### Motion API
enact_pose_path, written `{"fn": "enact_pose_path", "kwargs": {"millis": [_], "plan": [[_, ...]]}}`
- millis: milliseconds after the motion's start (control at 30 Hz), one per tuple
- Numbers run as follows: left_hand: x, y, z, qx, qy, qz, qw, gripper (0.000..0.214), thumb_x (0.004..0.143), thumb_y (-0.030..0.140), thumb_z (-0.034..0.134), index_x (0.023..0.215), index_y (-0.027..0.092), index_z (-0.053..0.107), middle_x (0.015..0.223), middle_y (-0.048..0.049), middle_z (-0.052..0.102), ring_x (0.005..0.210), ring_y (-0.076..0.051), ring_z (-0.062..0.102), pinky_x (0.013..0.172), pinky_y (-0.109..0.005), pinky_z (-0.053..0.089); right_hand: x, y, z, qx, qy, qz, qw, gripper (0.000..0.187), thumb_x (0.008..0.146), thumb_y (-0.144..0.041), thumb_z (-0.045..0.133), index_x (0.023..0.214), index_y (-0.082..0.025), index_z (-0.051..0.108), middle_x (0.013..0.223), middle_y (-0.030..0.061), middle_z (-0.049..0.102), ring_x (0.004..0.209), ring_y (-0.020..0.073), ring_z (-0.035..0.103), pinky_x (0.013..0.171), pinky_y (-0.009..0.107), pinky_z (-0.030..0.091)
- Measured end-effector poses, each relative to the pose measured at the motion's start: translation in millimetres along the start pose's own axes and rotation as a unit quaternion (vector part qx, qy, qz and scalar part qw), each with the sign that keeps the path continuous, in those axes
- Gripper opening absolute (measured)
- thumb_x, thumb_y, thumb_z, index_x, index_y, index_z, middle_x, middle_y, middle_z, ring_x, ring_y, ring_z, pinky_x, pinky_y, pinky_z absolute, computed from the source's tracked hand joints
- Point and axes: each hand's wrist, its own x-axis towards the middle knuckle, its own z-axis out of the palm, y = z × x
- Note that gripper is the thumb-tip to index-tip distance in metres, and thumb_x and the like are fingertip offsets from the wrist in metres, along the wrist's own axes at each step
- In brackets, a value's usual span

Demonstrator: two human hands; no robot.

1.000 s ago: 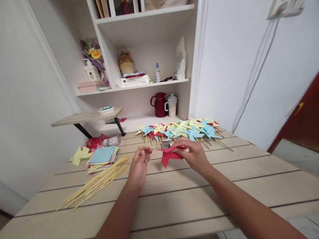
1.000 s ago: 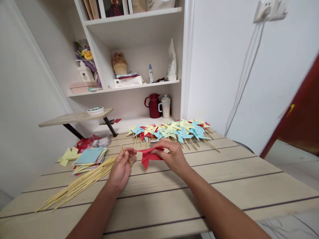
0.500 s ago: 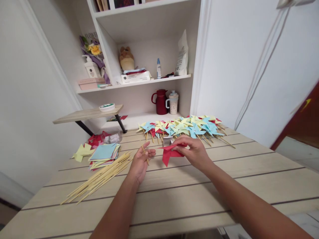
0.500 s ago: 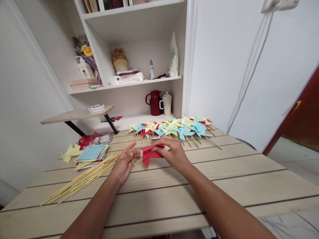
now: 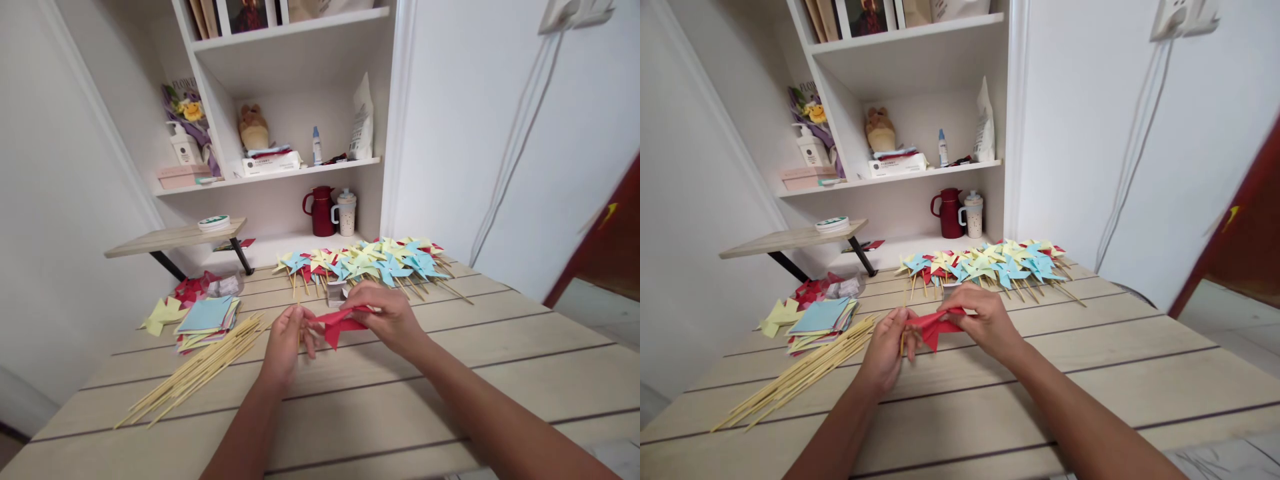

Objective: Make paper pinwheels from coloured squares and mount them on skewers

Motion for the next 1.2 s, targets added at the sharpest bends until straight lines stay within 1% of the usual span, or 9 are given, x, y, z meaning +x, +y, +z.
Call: {"fn": "enact_pose_path", "kwargs": {"millis": [133,200,267,433,600,733,833,933,1200], "plan": [[-5,2,4.8,0.064,-0.012,-0.025,0.998,0.044,0.086,0.062,0.054,0.082,0.018,0.061,0.042,0.0063,0.051,0.029,-0.005,0.032,0.033,-0.017,0.019,1,-7,3,-0.002,0.002,-0.059,0.998,0.016,0.088,-0.012,0.063,0.091,-0.023,0.075,0.076,0.0040,0.073,0.076,0.0182,0.064,0.068,0.033,0.053],[-8,3,8.2,0.083,-0.015,-0.027,0.996,0.044,0.086,0.062,0.054,0.080,0.019,0.061,0.040,0.0090,0.040,0.032,-0.006,0.028,0.035,-0.018,0.021,1,-9,4,-0.003,0.003,-0.090,0.996,0.012,0.089,-0.016,0.065,0.093,-0.023,0.075,0.075,0.0038,0.073,0.075,0.0186,0.064,0.070,0.035,0.054],[-10,5,11.4,0.105,-0.020,-0.007,0.994,0.042,0.087,0.059,0.053,0.077,0.020,0.061,0.041,0.0091,0.035,0.036,-0.007,0.028,0.039,-0.020,0.026,1,-11,5,-0.003,0.007,-0.114,0.994,0.011,0.090,-0.019,0.066,0.095,-0.023,0.075,0.075,0.0036,0.073,0.076,0.0189,0.064,0.072,0.037,0.054],[-14,5,14.5,0.160,-0.038,0.077,0.983,0.031,0.089,0.048,0.053,0.079,0.020,0.062,0.055,0.0043,0.045,0.046,-0.010,0.034,0.046,-0.023,0.027,0,-13,4,-0.019,0.028,-0.130,0.991,0.016,0.088,-0.019,0.068,0.101,-0.026,0.075,0.078,0.0029,0.074,0.077,0.0194,0.066,0.073,0.038,0.056],[-14,6,12.8,0.213,-0.039,0.131,0.967,0.029,0.092,0.039,0.049,0.070,0.020,0.057,0.059,0.0028,0.047,0.054,-0.013,0.038,0.053,-0.025,0.030,1,-14,2,-0.030,0.027,-0.133,0.990,0.015,0.090,-0.021,0.066,0.102,-0.027,0.075,0.077,0.0030,0.074,0.078,0.0197,0.067,0.072,0.038,0.056],[-13,7,11.6,0.261,-0.029,0.187,0.947,0.023,0.088,0.030,0.054,0.070,0.020,0.066,0.067,-0.0013,0.058,0.064,-0.017,0.051,0.063,-0.027,0.037,1,-15,2,-0.041,0.027,-0.140,0.989,0.014,0.090,-0.020,0.066,0.101,-0.025,0.074,0.078,0.0035,0.074,0.079,0.0200,0.067,0.071,0.037,0.055],[-12,8,10.2,0.284,-0.009,0.224,0.932,0.021,0.085,0.023,0.057,0.073,0.022,0.074,0.071,-0.0035,0.064,0.070,-0.020,0.057,0.067,-0.028,0.040,1,-16,2,-0.046,0.025,-0.153,0.987,0.014,0.090,-0.019,0.065,0.101,-0.024,0.073,0.078,0.0039,0.074,0.079,0.0200,0.067,0.072,0.037,0.056],[-12,8,8.8,0.288,0.016,0.232,0.929,0.023,0.082,0.016,0.057,0.077,0.025,0.079,0.073,-0.0039,0.067,0.071,-0.021,0.060,0.068,-0.028,0.042,1,-16,3,-0.053,0.034,-0.158,0.985,0.012,0.091,-0.021,0.064,0.098,-0.024,0.072,0.075,0.0039,0.073,0.078,0.0203,0.067,0.070,0.036,0.056],[-17,12,12.3,0.259,0.090,0.257,0.927,0.020,0.078,0.020,0.065,0.085,0.029,0.082,0.070,-0.0025,0.068,0.067,-0.022,0.061,0.066,-0.030,0.043,-1,-15,2,-0.090,0.025,-0.186,0.978,0.016,0.090,-0.018,0.063,0.101,-0.024,0.073,0.076,0.0051,0.072,0.077,0.0209,0.066,0.070,0.037,0.056]]}}
